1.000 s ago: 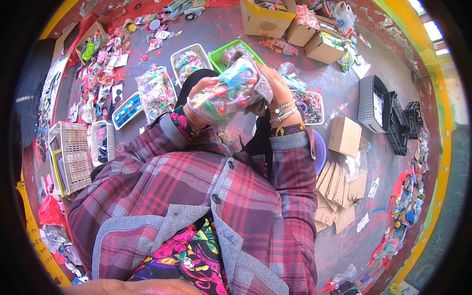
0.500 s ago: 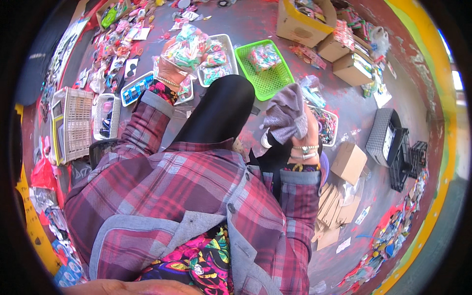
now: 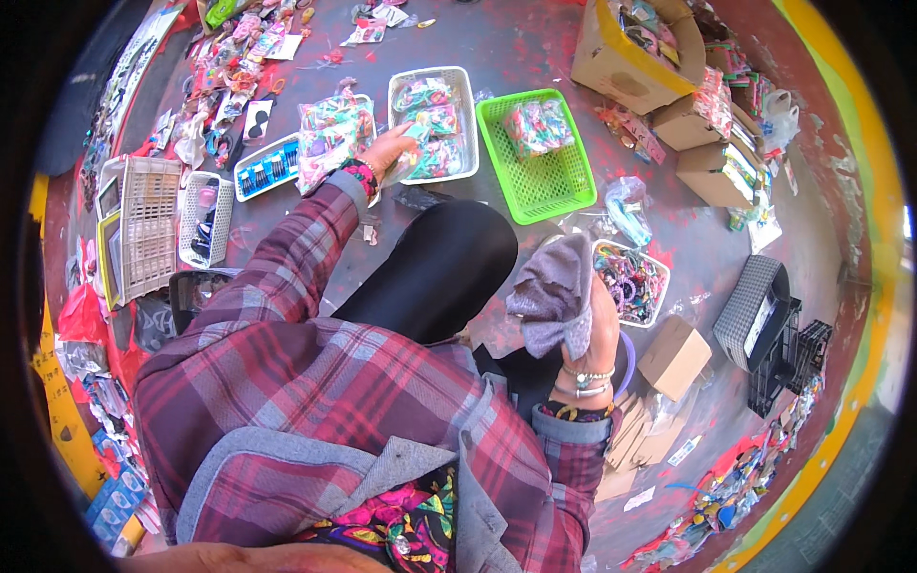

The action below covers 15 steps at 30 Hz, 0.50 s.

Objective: The person sits on the floor and repeatedly picks up small plastic-wrapped items from a green basket. They wipe each item with a cloth and place it into a white basket. The person continues this repetitive cycle of picking, wiping, and placing items throughout the clip.

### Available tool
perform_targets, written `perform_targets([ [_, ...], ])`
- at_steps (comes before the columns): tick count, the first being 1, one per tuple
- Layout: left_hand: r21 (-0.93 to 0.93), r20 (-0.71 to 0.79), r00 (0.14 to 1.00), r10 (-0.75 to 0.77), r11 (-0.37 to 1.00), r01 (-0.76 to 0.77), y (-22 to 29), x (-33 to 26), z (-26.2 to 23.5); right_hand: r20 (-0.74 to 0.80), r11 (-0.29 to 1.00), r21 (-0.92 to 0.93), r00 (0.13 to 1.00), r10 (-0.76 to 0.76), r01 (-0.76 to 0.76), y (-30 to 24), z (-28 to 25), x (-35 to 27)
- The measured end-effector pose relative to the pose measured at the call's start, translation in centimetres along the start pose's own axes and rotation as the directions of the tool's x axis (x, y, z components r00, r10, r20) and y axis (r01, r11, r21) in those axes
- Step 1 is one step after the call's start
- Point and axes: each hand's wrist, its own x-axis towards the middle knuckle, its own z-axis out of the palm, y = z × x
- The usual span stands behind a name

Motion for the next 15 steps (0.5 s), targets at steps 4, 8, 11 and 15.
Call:
perform_targets([
  [4,0.4,-0.017,0.993,0.12,0.911,-0.103,1.9,2.3,3.0,-0.006,0.973,-0.228,1.0,-0.031,0.029,-0.4,0.5,0.3],
  [8,0.7,-0.067,0.925,0.373,0.679,-0.223,-1.2,6.2,5.7,0.006,0.961,0.243,0.991,0.137,-0.134,-0.6,0.6,1.2],
  [11,0.797,-0.182,0.896,0.406,0.594,-0.107,-4.2,8.0,7.8,-0.046,0.994,-0.104,0.999,0.017,-0.022,0.1,-0.3,0.9],
  [15,0.774,-0.283,0.895,0.344,0.634,0.001,-4.3,7.7,8.5,-0.185,0.992,-0.035,0.976,0.116,-0.125,-0.3,0.6,0.9],
])
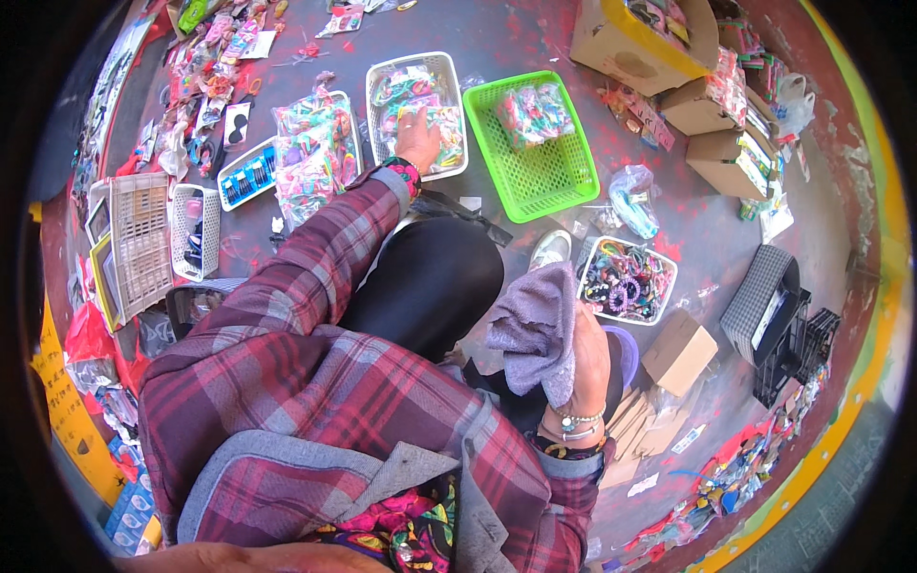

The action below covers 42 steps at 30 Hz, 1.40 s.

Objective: The person sits on the floor and repeatedly picks up small plastic-wrapped items from a green basket. They wipe each item with a cloth and place it into a white basket. The person continues this repetitive cycle of picking, wiping, and placing items throughout the clip.

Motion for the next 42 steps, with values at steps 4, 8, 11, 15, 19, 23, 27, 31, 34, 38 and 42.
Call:
perform_targets([
  [4,0.039,-0.088,0.984,0.152,0.988,-0.149,-2.5,0.2,0.5,0.144,0.809,-0.529,0.967,-0.211,0.255,-0.5,0.3,-0.2],
  [8,0.009,0.094,0.942,0.321,0.946,-0.323,-5.5,-0.3,2.2,0.045,0.966,-0.249,0.997,-0.062,0.071,-0.4,0.2,-0.2],
  [11,-0.043,0.268,0.904,0.332,0.942,-0.333,-5.1,-1.3,1.9,0.064,0.996,0.026,0.995,0.083,-0.084,-1.0,0.5,-0.1],
  [15,0.052,0.337,0.909,0.245,0.959,-0.278,-0.3,-0.7,-2.3,0.021,0.996,0.054,0.998,0.067,-0.068,-1.2,-0.1,-0.6],
  [19,0.079,0.153,0.857,0.492,0.858,-0.507,2.2,1.4,-1.8,0.03,0.998,0.065,1.0,0.008,-0.01,-1.3,-0.6,-0.7],
  [23,0.038,0.389,0.654,0.649,0.698,-0.715,7.7,3.6,0.2,0.042,0.99,0.132,0.999,0.034,-0.04,-1.3,-1.6,-0.6],
  [27,0.129,0.646,0.499,0.578,0.561,-0.818,11.5,4.8,3.1,-0.008,0.977,0.192,0.996,0.092,-0.089,-1.4,-2.3,-0.5],
  [31,0.213,0.734,0.445,0.513,0.448,-0.868,11.5,6.7,7.2,-0.126,0.982,0.095,0.976,0.177,-0.166,-2.0,-2.5,-0.2],
  [34,0.192,0.732,0.443,0.518,0.468,-0.863,10.8,6.7,9.0,-0.158,0.987,0.057,0.975,0.159,-0.152,-2.3,-2.7,-0.3],
  [38,0.264,0.727,0.508,0.462,0.495,-0.828,11.1,5.8,8.1,-0.123,0.982,-0.161,0.99,0.075,-0.095,-2.4,-3.7,-0.4],
  [42,0.339,0.696,0.454,0.556,0.303,-0.891,9.6,6.6,9.0,-0.208,0.967,0.152,0.95,0.231,-0.202,-2.2,-4.4,-0.4],
])
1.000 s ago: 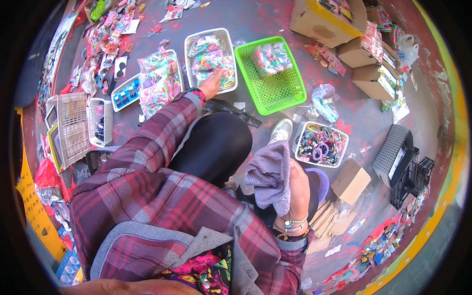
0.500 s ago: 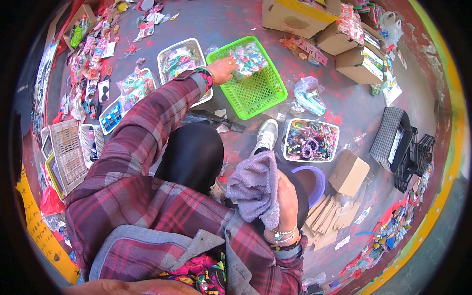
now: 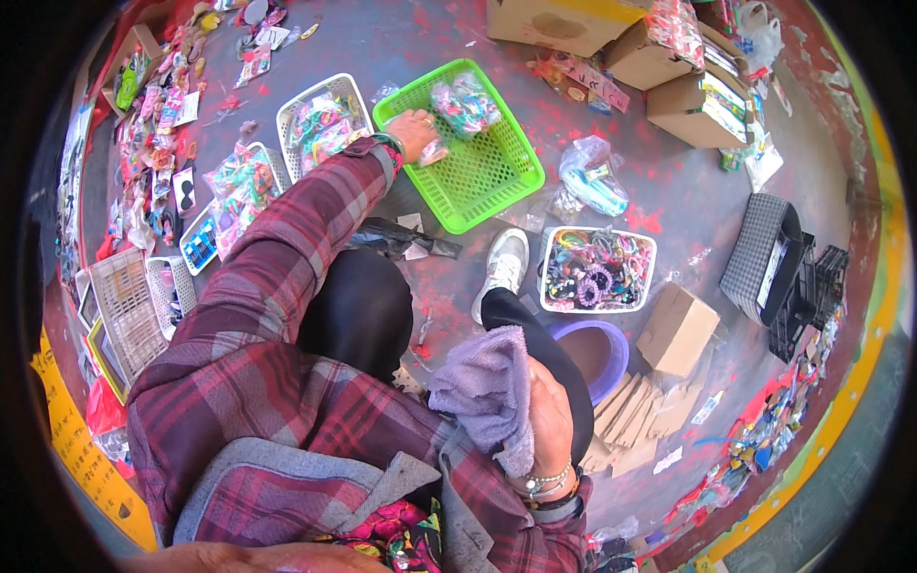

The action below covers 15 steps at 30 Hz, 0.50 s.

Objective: The person sits on the floor and repeatedly picks up small plastic-wrapped items from a green basket. They wipe each item with a cloth and place it into a white basket. The person continues this repetitive cycle of picking, wiping, and placing items throughout the clip.

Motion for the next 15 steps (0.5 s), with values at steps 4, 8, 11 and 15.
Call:
perform_targets([
  [4,0.088,-0.032,0.997,0.075,0.994,-0.072,-0.2,0.5,1.9,-0.004,1.0,-0.011,1.0,0.0,0.0,0.1,-0.5,0.1],
  [8,0.064,0.047,0.994,0.095,0.993,-0.098,-0.1,1.6,3.1,0.022,0.945,-0.315,0.996,-0.088,0.09,-0.5,-0.4,-0.1],
  [11,0.061,0.063,0.981,0.181,0.981,-0.185,-0.2,2.5,2.7,0.013,0.902,-0.421,0.995,-0.102,0.098,-1.4,0.3,-0.2],
  [15,0.089,0.018,0.954,0.3,0.95,-0.301,-0.5,2.5,2.8,-0.098,0.942,-0.335,0.993,-0.061,0.025,-1.4,0.8,-0.2],
])
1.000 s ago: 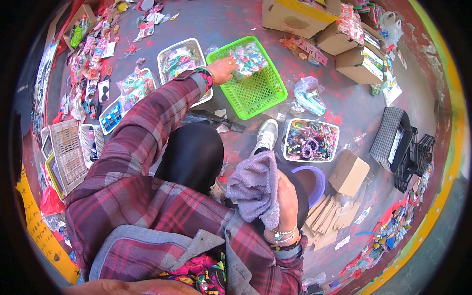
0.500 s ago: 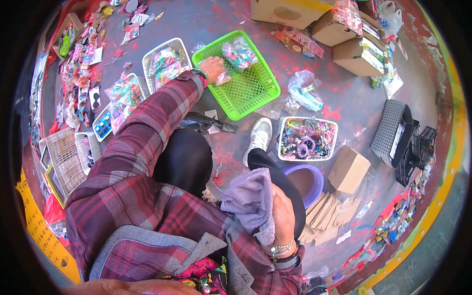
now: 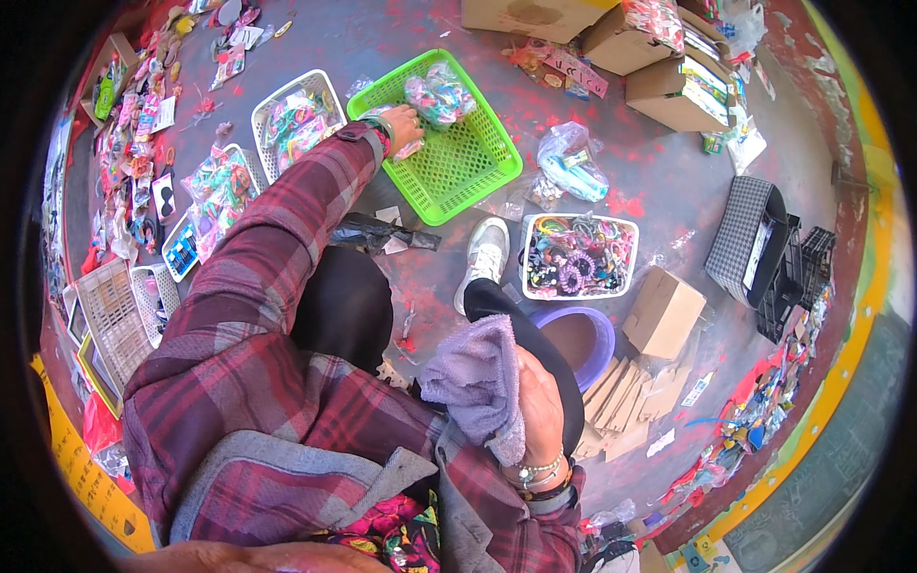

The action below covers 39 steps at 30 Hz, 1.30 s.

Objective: The person sits on the floor and repeatedly picks up small plastic-wrapped items from a green basket. They wipe each item with a cloth and place it into a white basket. The person continues this repetitive cycle of picking, wiping, and placing items throughout the clip.

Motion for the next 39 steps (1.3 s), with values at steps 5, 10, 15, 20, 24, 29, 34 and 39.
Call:
perform_targets([
  [5,-0.582,-0.055,0.981,-0.187,0.804,0.121,0.2,-1.2,-4.6,0.179,0.962,0.257,0.974,-0.142,0.093,0.9,-0.1,0.0],
  [10,-0.865,0.004,0.972,-0.234,-0.489,-0.114,1.5,-7.1,-9.2,0.206,0.927,0.374,0.971,-0.118,0.033,1.7,0.2,0.1],
  [15,-0.474,-0.134,0.912,-0.388,-0.783,-0.403,6.4,-14.8,-20.6,0.086,0.774,0.608,0.954,-0.288,0.179,0.0,2.5,-1.3],
  [20,-0.221,-0.315,0.923,-0.221,-0.929,-0.298,11.9,-20.5,-27.4,-0.048,0.517,0.78,0.858,-0.512,0.352,-0.9,3.6,-1.7],
  [24,-0.139,-0.286,0.92,-0.267,-0.939,-0.315,17.4,-24.0,-28.9,0.086,0.439,0.852,0.751,-0.655,0.286,-1.2,4.4,-4.1],
  [29,-0.411,-0.108,0.834,-0.541,-0.74,-0.533,23.4,-27.5,-30.3,-0.083,0.356,0.703,0.569,-0.818,0.616,0.1,5.7,-7.4],
  [34,-0.16,-0.072,0.933,-0.354,-0.919,-0.361,27.1,-28.6,-31.3,0.362,0.222,0.011,0.203,-0.91,0.975,4.9,5.8,-10.1],
  [39,-0.531,-0.028,0.925,-0.38,-0.778,-0.336,29.6,-29.3,-32.2,0.582,-0.277,-0.487,0.072,-0.81,0.828,6.0,7.7,-12.2],
])
